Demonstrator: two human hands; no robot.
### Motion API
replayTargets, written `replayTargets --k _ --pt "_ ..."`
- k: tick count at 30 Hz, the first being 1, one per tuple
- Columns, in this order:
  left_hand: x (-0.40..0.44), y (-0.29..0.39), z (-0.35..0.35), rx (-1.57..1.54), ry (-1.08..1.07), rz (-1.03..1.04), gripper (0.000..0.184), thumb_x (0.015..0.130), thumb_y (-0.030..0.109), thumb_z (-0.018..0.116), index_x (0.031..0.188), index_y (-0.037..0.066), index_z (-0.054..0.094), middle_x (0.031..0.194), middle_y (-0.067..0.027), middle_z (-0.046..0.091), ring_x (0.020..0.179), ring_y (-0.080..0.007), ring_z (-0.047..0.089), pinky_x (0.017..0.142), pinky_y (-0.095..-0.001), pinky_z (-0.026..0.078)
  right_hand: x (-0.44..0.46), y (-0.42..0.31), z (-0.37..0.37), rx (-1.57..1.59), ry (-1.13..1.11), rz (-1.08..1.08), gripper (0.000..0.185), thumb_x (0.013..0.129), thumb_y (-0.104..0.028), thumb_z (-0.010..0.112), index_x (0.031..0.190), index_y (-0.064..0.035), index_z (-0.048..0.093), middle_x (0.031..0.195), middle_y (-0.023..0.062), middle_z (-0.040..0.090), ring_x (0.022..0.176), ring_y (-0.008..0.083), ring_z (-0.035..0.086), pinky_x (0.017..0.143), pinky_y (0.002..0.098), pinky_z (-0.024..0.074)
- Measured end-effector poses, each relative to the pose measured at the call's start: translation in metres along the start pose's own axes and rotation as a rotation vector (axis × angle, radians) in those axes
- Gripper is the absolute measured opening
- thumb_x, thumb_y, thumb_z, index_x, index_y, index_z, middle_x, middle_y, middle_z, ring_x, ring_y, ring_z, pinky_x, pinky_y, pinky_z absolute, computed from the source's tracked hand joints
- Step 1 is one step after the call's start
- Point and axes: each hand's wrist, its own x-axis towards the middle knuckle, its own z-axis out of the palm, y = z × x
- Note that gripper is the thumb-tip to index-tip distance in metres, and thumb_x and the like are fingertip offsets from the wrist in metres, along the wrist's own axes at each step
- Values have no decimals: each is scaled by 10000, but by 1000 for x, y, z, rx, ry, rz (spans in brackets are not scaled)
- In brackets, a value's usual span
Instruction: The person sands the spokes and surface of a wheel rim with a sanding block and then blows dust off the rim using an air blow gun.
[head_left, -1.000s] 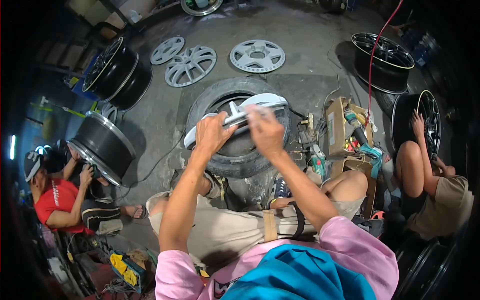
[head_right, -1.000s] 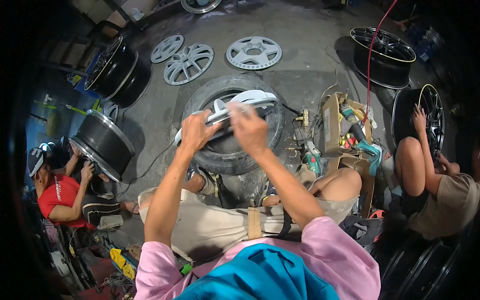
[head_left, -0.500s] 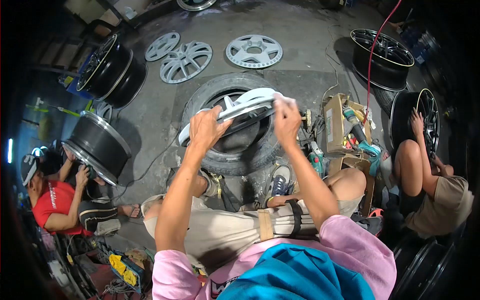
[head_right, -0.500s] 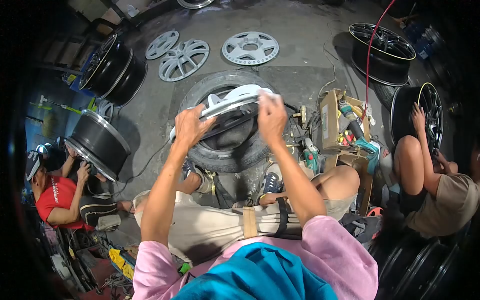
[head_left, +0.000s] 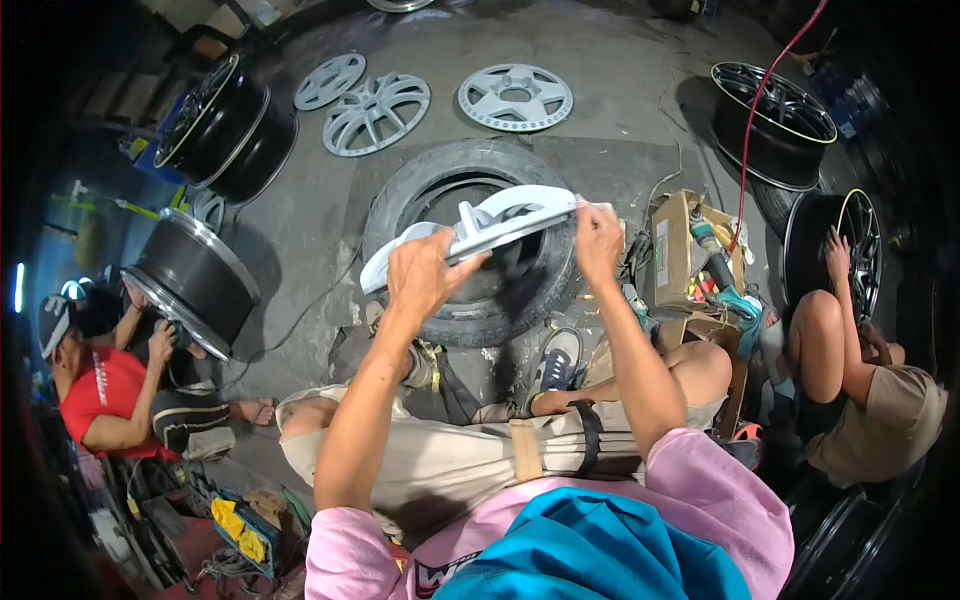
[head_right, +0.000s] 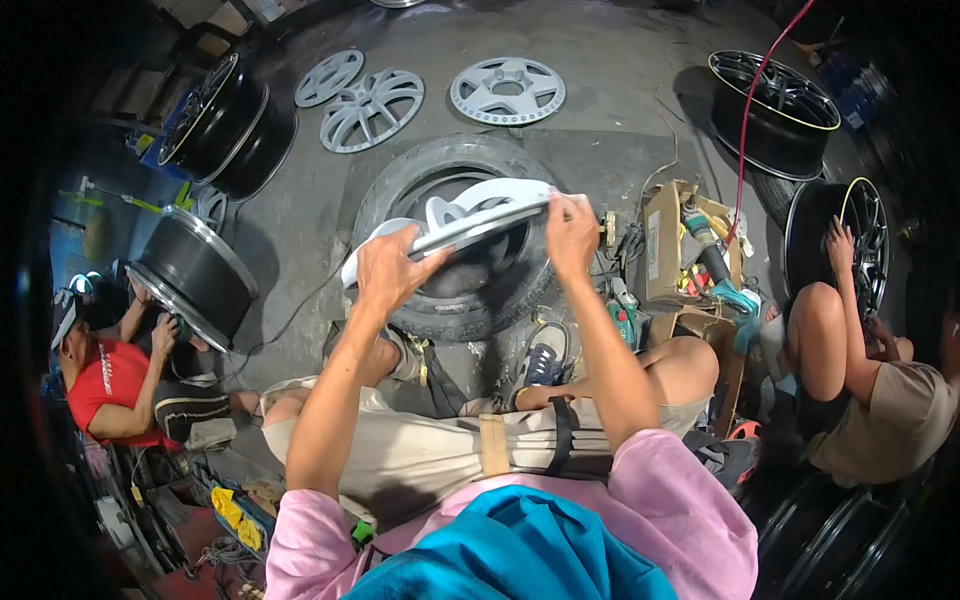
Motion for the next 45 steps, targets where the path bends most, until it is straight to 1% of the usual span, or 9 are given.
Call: replayTargets --k 4,10,15,20,23,26,31,36,45 --pt "-32 6 9 -3 62 131 414 895 452 794 834 62 671 765 -133 667 726 -336 646 714 -422 512 30 84 15 311 -221 446 371 1003 -292 682 1136 35 795 978 38 767 820 126 648 767 324 521" --pt "-42 0 19 -16 508 -124 224 998 213 599 887 30 665 1067 -143 678 1058 -341 585 933 -452 422 50 103 30 238 -324 481 410 979 -322 683 1137 40 793 1030 94 794 956 177 681 847 332 510" --pt "-81 -61 64 -299 727 -704 519 1125 375 386 1162 -20 721 1247 -224 666 1278 -395 523 1115 -476 351 26 90 -5 -120 -330 268 404 963 -391 690 989 7 757 833 186 711 803 207 677 795 378 509" --pt "-145 -95 109 -1572 606 -1397 678 1110 576 378 1398 -6 574 1213 -173 688 1043 -258 717 775 -411 632 -29 108 -20 92 -198 303 441 991 -364 692 889 65 708 719 78 636 722 141 551 714 355 467" --pt "-217 -155 180 -1928 399 -1344 717 1085 688 260 1130 99 667 837 -73 657 641 -208 619 588 -334 598 -56 139 -23 143 -214 343 423 997 -321 708 845 74 713 719 15 632 688 121 527 663 351 443" --pt "-194 -122 144 -1793 425 -1634 654 994 802 397 812 178 471 574 35 378 461 -121 405 418 -271 319 -71 126 -33 102 -297 407 409 998 -311 711 866 75 733 725 23 643 698 126 550 688 360 466" --pt "-185 -112 118 -1645 388 -1510 662 916 816 553 753 183 448 535 50 348 405 -112 379 380 -271 319 -80 95 -36 -235 -315 154 313 965 -299 658 925 -16 785 860 262 723 795 435 712 772 462 537" --pt "-173 -108 24 -1286 498 -1416 618 908 674 719 693 144 486 559 20 413 430 -121 447 398 -293 392 -131 92 -8 -146 -462 -12 312 946 -280 655 886 3 773 836 263 723 798 456 709 725 487 543" --pt "-181 -47 -116 -779 554 -1208 576 959 534 756 1064 -15 620 587 18 449 461 -118 492 417 -317 470 -232 50 35 440 -868 559 295 1015 -188 616 908 26 788 786 37 737 636 116 646 598 294 531"
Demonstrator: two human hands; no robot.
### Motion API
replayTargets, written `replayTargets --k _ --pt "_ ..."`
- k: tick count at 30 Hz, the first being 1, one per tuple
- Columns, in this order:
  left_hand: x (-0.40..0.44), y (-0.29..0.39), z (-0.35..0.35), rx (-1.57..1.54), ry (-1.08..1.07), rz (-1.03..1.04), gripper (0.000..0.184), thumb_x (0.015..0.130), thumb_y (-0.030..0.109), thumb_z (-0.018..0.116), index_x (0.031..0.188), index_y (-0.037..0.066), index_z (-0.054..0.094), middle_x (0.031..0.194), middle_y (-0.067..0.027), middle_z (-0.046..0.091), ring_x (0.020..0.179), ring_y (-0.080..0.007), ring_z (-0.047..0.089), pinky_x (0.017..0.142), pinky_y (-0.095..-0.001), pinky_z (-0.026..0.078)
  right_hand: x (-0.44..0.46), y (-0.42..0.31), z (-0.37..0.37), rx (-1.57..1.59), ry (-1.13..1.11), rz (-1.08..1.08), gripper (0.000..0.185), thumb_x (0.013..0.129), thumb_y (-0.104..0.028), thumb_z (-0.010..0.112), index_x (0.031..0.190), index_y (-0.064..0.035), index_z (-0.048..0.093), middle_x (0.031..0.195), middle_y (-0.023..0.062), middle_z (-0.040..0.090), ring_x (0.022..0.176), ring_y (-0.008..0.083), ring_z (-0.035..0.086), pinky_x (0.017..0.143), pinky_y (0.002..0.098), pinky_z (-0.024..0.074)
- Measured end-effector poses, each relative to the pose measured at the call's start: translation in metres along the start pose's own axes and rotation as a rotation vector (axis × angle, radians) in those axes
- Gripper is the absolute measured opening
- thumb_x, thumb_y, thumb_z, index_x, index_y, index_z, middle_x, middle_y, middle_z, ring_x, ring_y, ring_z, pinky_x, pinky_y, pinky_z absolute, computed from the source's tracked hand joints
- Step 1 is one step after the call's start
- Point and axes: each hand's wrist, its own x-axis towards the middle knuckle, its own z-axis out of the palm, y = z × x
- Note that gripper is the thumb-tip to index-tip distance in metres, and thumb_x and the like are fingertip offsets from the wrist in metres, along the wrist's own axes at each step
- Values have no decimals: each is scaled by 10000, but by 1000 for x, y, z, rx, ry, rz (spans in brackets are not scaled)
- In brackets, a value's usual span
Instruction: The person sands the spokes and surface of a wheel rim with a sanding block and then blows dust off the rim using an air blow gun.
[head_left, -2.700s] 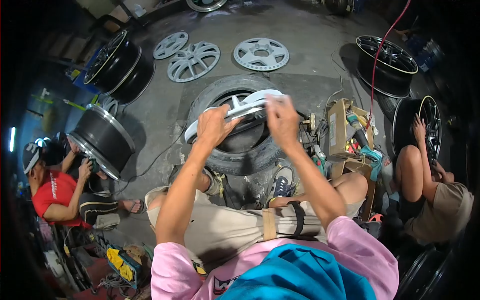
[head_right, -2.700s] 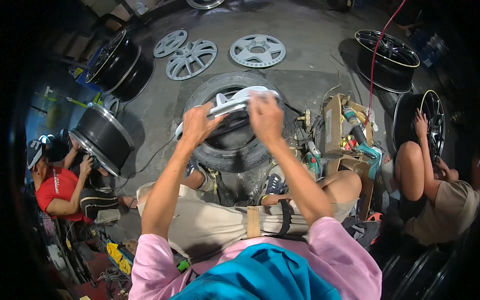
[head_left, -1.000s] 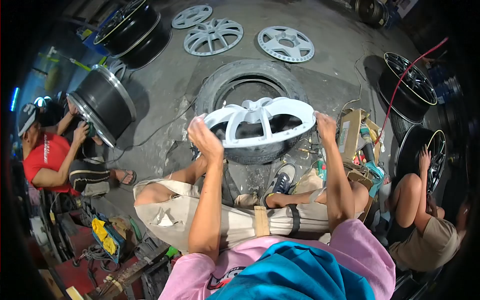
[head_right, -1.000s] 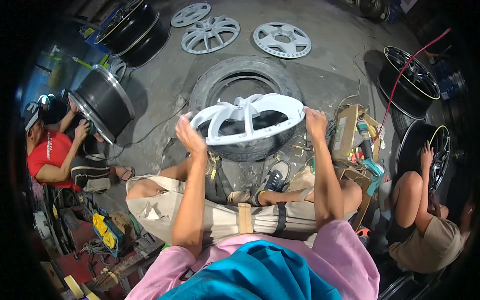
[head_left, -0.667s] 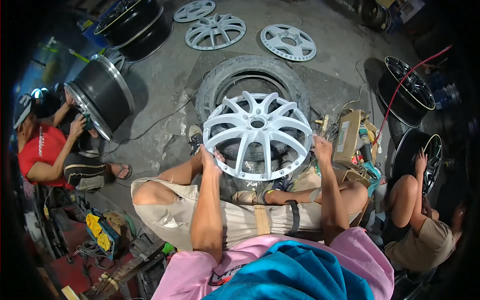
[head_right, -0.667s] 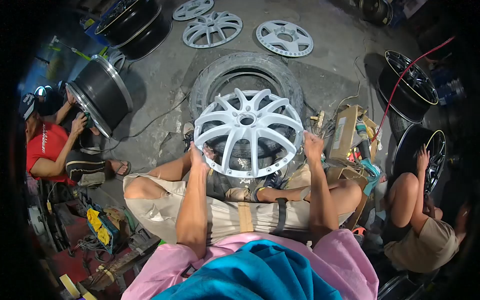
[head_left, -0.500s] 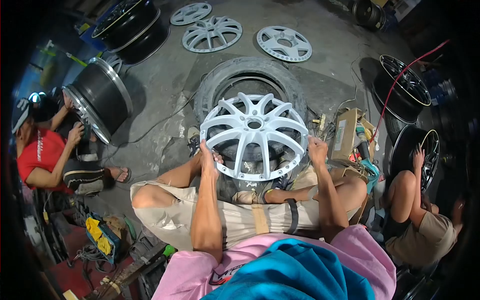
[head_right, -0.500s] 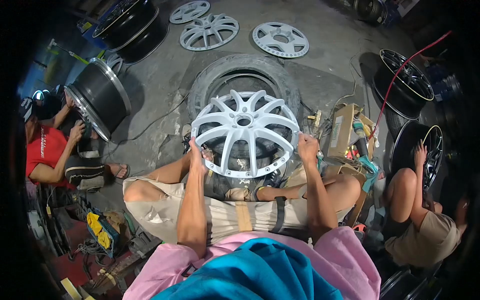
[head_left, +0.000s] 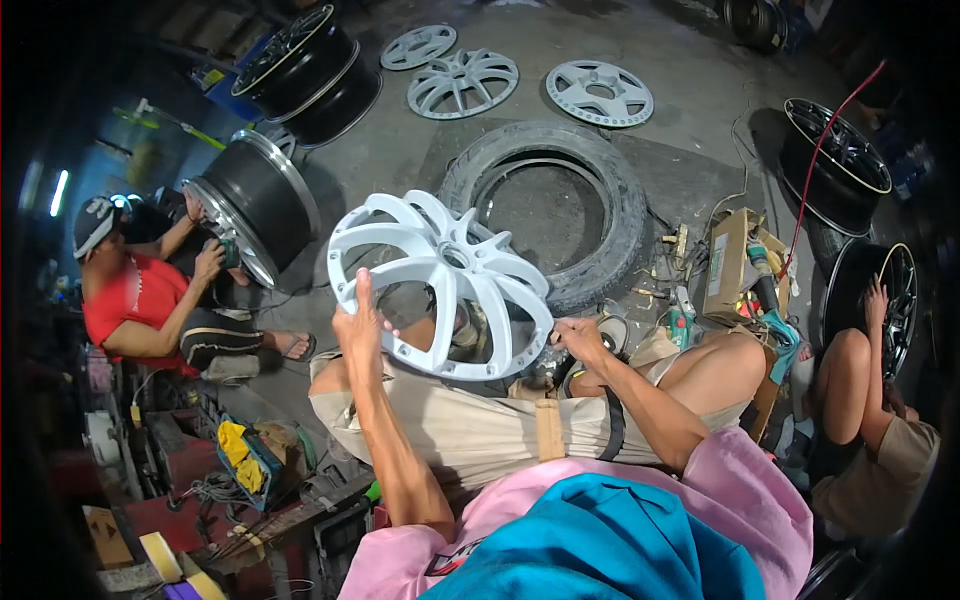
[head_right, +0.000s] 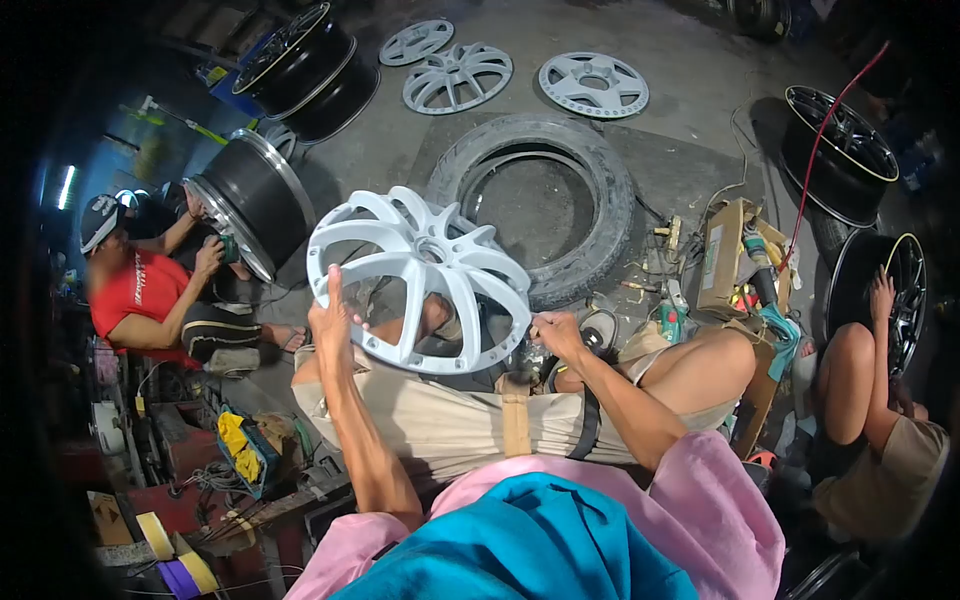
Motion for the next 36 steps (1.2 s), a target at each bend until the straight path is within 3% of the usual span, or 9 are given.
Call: replayTargets --k 9,13,15,17,20,25,27,30,36 --pt "-73 41 1 62 -108 214 442 988 400 767 1044 -8 604 647 2 519 453 -90 489 405 -254 435 -20 3 17 -204 -348 134 280 1019 -154 579 883 3 768 782 28 728 719 115 668 674 276 565" --pt "-76 57 12 109 -241 318 362 955 312 822 1017 20 618 744 23 573 560 -57 495 481 -239 404 -27 -24 19 51 -447 251 256 988 -112 573 876 21 760 759 42 733 685 112 668 648 286 550" --pt "-63 59 26 153 -290 515 341 943 286 836 975 17 629 781 18 609 680 -62 516 597 -248 438 7 -13 -17 -318 -127 -315 234 990 -119 595 903 8 771 765 60 748 685 123 683 651 298 547" --pt "-66 69 39 129 -290 491 320 935 265 842 939 14 643 822 13 642 761 -69 527 680 -253 449 24 -48 -57 -257 264 -300 242 969 -195 643 933 -8 791 834 164 769 744 223 735 728 374 573" --pt "-65 77 49 258 -331 561 348 891 266 878 918 0 656 811 -18 681 738 -77 570 665 -275 488 17 -166 -77 -416 492 -727 219 1018 -203 687 1090 -29 800 973 157 762 859 271 722 795 370 546" --pt "-63 77 52 289 -364 637 419 822 281 931 922 -18 654 803 -81 741 721 -109 643 665 -308 537 -6 -327 -19 -356 318 -1189 240 966 -77 697 1187 -42 784 1050 123 735 936 266 680 837 367 536" --pt "-69 81 57 317 -407 696 330 866 199 897 950 7 642 825 -13 690 754 -75 612 655 -255 504 13 -355 0 -411 318 -1284 218 970 -103 693 1157 -69 799 1088 98 741 982 288 633 891 378 522" --pt "-73 86 62 329 -414 695 378 844 236 912 970 -5 650 845 -52 715 761 -91 637 681 -285 533 6 -370 15 -592 228 -1195 211 985 -168 683 1142 -101 806 1118 60 745 1009 291 583 915 384 506" --pt "-65 84 66 313 -410 818 467 800 310 936 938 -28 646 771 -160 743 683 -198 705 657 -356 554 -42 -359 38 -905 165 -1641 174 942 -224 690 1058 -172 809 1105 -22 742 1028 259 579 935 425 496"
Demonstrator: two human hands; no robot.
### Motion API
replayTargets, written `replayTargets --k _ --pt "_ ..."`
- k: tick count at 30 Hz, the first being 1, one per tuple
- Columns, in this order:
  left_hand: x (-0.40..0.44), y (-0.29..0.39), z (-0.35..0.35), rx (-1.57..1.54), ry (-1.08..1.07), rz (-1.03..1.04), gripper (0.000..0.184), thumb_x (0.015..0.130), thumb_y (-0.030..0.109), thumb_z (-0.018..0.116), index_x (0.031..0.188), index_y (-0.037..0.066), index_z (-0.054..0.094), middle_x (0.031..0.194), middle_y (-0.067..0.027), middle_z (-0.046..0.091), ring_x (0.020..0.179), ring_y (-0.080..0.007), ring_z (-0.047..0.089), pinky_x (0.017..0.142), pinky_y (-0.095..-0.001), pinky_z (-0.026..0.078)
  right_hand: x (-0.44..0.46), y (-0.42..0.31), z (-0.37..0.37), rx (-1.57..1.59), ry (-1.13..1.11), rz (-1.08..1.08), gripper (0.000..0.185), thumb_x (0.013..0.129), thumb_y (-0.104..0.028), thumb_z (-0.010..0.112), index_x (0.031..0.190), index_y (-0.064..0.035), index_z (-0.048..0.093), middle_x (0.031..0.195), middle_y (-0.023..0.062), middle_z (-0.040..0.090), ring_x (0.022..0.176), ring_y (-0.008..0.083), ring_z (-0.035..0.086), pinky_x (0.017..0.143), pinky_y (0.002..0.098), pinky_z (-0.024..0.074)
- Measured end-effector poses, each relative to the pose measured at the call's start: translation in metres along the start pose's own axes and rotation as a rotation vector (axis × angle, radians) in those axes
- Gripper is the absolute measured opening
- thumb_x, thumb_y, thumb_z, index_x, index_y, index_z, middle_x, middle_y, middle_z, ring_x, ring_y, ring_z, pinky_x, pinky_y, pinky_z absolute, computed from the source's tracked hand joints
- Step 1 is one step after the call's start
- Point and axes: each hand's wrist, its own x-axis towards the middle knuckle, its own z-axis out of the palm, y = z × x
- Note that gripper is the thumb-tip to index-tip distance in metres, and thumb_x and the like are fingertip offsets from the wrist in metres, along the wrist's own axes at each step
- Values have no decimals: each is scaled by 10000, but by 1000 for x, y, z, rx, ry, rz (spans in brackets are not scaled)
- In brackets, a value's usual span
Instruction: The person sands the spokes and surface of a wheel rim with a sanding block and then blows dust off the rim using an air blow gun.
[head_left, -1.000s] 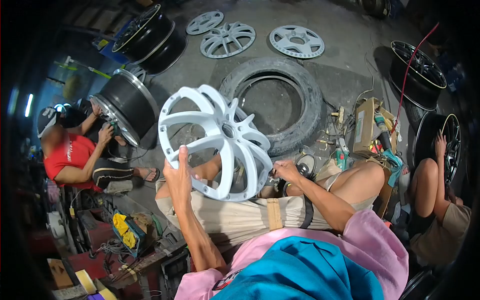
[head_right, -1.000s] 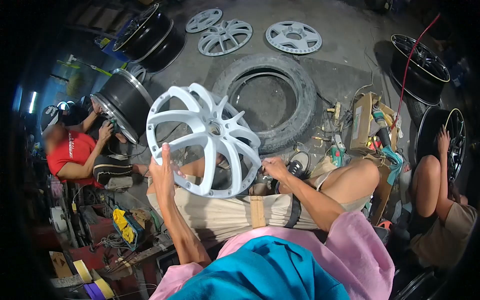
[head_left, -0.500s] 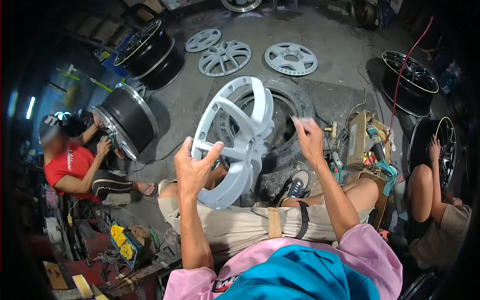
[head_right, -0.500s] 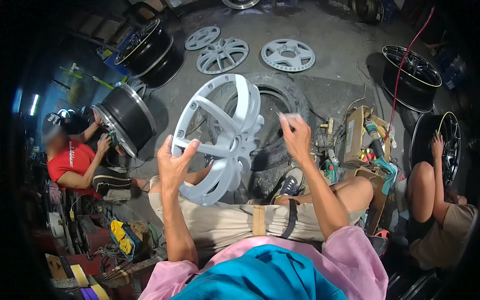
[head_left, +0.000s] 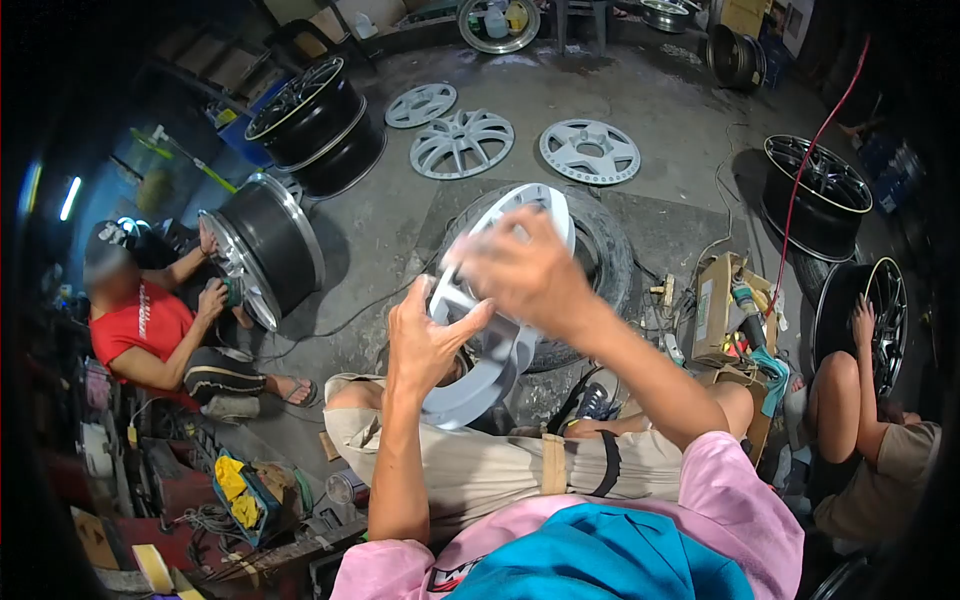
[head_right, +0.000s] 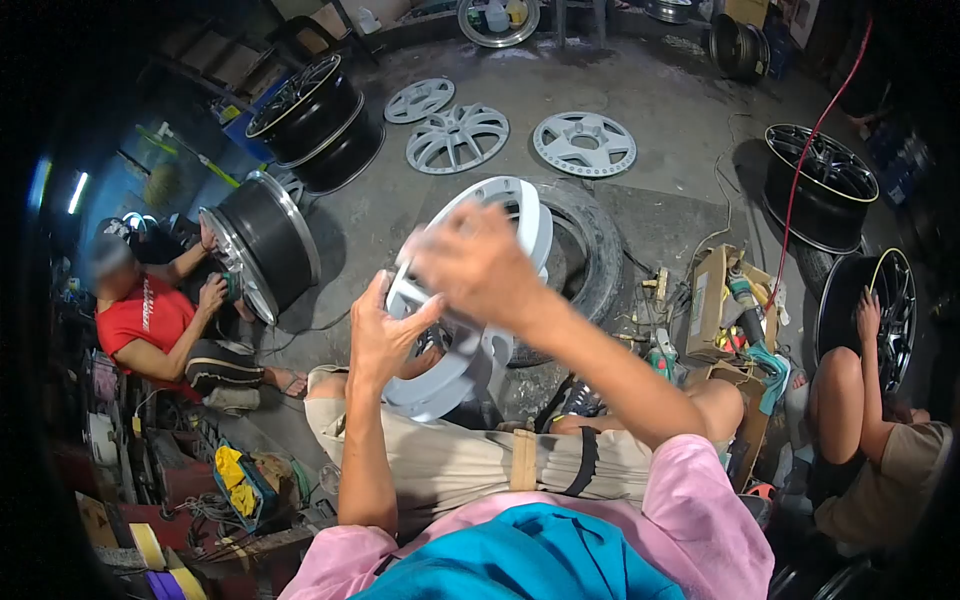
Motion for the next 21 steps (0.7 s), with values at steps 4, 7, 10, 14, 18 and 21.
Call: replayTargets --k 4,7,10,14,18,21 --pt "-5 9 -7 -21 -39 -109 451 815 296 930 948 -27 646 827 -102 733 763 -120 633 694 -323 541 -7 72 1 50 -12 435 174 956 -194 684 1038 -152 832 1018 10 761 1006 266 573 937 412 481" --pt "-4 11 -10 -94 -19 -110 433 817 281 930 918 -18 633 824 -112 731 757 -118 631 682 -320 541 2 59 1 160 -2 389 179 948 -202 708 1060 -153 837 1010 13 767 983 265 556 923 401 479" --pt "-6 -5 -12 -74 -13 -104 413 818 253 930 928 -16 637 833 -101 731 758 -111 640 681 -309 542 7 4 6 259 38 202 181 955 -207 710 1074 -151 834 1026 12 761 967 259 547 912 401 479" --pt "-9 -11 -21 -58 -3 -132 394 825 231 924 942 -12 637 830 -77 721 753 -96 629 670 -294 535 6 48 13 134 -60 245 179 952 -215 719 1084 -155 825 1043 6 747 997 257 557 923 416 488" --pt "-10 -12 -26 -79 -7 -162 380 831 218 917 950 -11 638 816 -75 723 746 -94 629 677 -296 536 13 55 16 187 -83 411 214 928 -182 734 1118 -156 829 1023 28 737 1023 265 561 953 409 498" --pt "-9 -21 -25 -61 33 -90 460 790 290 942 881 -9 605 724 -115 737 630 -156 683 602 -339 539 28 -13 23 269 -35 53 181 937 -185 725 1070 -129 834 1016 42 751 980 275 550 923 416 487"
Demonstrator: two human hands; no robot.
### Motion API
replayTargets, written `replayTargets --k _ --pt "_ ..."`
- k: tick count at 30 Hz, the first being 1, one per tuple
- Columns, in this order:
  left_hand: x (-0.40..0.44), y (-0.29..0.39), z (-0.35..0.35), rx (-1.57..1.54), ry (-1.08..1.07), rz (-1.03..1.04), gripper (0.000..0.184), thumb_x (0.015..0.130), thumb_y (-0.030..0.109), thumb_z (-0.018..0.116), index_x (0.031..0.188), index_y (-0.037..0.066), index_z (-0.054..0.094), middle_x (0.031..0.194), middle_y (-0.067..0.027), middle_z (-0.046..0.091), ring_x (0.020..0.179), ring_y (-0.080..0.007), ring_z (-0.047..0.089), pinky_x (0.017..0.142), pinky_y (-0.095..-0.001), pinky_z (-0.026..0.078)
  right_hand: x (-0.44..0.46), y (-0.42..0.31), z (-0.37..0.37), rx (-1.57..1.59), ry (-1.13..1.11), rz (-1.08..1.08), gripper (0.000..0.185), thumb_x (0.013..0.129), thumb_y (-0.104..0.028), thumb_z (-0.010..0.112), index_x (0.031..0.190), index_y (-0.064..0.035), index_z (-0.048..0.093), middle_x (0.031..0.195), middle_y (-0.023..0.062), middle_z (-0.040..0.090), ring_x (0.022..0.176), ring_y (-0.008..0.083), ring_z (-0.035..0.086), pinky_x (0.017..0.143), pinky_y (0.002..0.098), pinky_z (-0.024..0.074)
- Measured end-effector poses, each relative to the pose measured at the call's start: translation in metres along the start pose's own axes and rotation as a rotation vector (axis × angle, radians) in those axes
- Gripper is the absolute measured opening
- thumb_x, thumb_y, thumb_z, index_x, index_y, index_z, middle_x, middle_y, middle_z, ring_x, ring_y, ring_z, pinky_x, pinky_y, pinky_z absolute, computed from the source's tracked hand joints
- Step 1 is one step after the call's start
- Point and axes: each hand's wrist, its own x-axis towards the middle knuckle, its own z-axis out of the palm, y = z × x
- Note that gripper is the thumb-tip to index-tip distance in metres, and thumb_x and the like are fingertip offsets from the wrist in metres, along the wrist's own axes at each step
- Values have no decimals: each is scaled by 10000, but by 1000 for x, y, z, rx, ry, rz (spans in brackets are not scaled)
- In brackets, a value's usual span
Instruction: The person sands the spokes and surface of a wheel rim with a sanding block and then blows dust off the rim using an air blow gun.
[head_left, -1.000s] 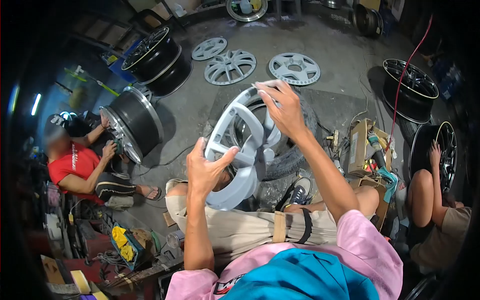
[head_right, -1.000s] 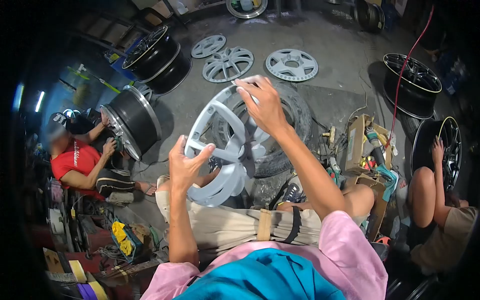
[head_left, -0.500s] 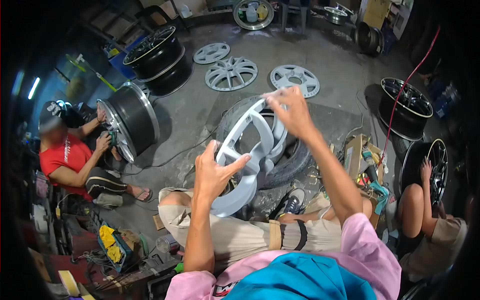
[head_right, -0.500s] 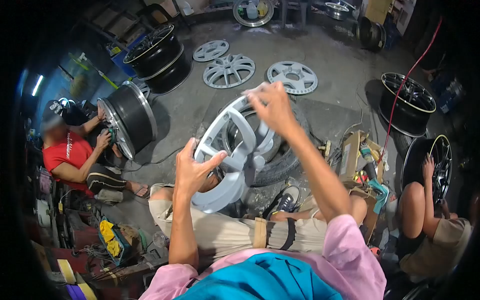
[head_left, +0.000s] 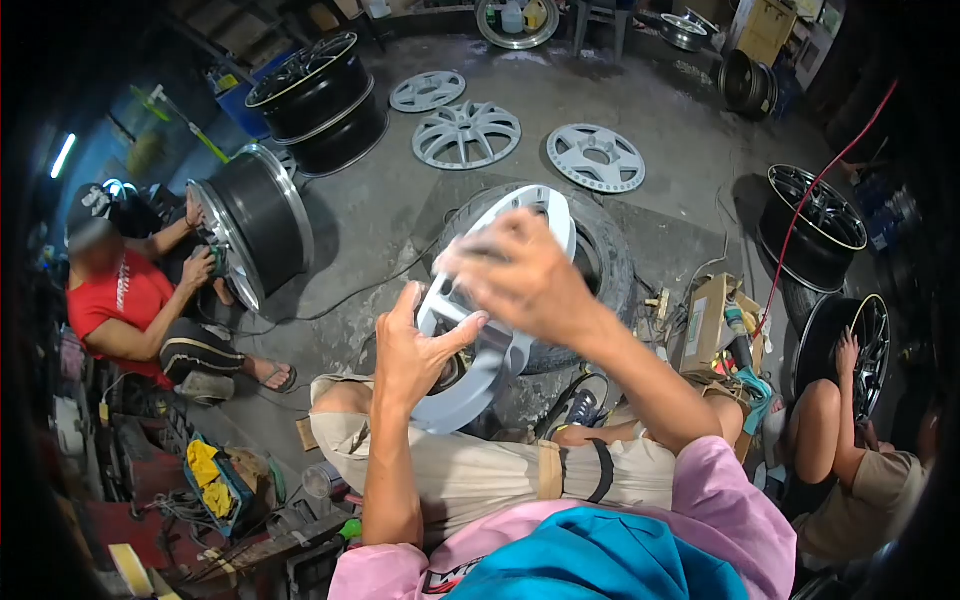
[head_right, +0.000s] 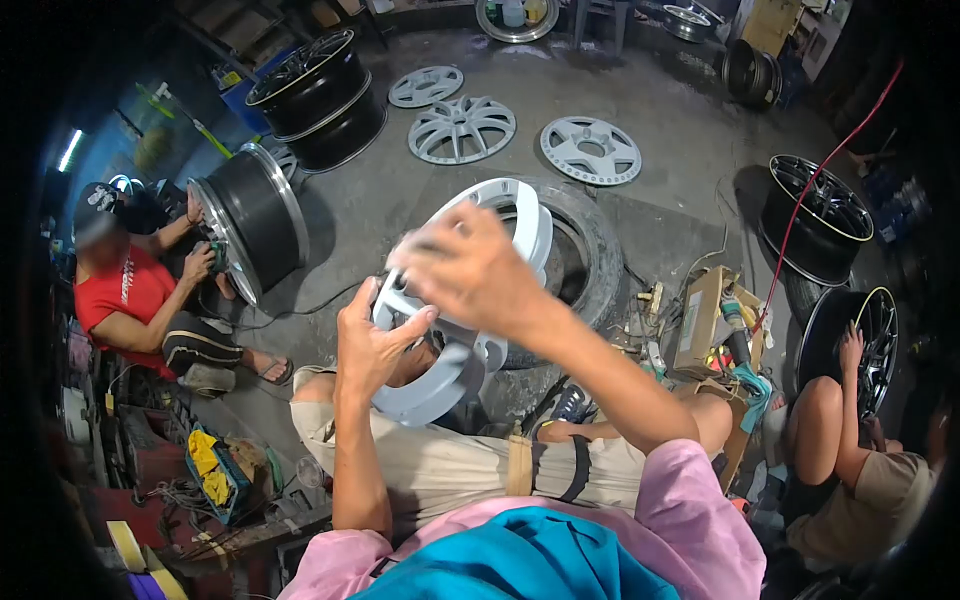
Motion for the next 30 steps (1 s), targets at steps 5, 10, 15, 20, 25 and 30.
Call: replayTargets --k 5,10,15,20,25,30 --pt "-7 -2 -10 -56 -44 -96 409 790 230 931 920 -7 625 792 -99 747 710 -125 675 652 -319 545 2 59 -11 -49 70 267 148 932 -164 725 1015 -105 832 1016 55 764 967 279 558 895 414 478" --pt "-14 -2 -19 -16 -46 -116 396 780 178 921 979 -25 646 859 -97 756 791 -117 673 712 -310 551 -73 171 6 145 21 898 286 1011 -291 663 1070 -59 819 982 115 794 794 241 705 989 396 471" --pt "-10 -14 -13 -28 22 -43 459 771 287 950 858 16 590 707 -101 731 620 -134 694 577 -308 537 -9 63 -4 23 67 265 199 996 -206 683 1092 -121 836 1114 37 794 1062 223 581 1013 388 455" --pt "-9 -20 -16 11 15 -18 465 811 317 919 850 8 573 690 -110 695 606 -146 644 581 -326 515 9 27 6 -118 36 -10 129 969 -220 722 1027 -165 824 1078 -4 781 1030 235 618 946 393 477" --pt "-26 -48 -29 57 73 18 523 1092 488 567 945 -13 608 660 7 497 597 -73 438 527 -309 392 -77 172 21 -37 7 702 310 1041 -290 626 1085 -55 823 1000 81 780 936 228 638 912 356 494" --pt "-36 -61 -39 -30 101 -68 507 1127 459 502 931 -1 585 646 53 410 580 -37 381 480 -269 325 -249 222 117 554 213 1452 382 1048 -308 601 1163 17 767 1049 55 766 984 154 649 896 328 495"
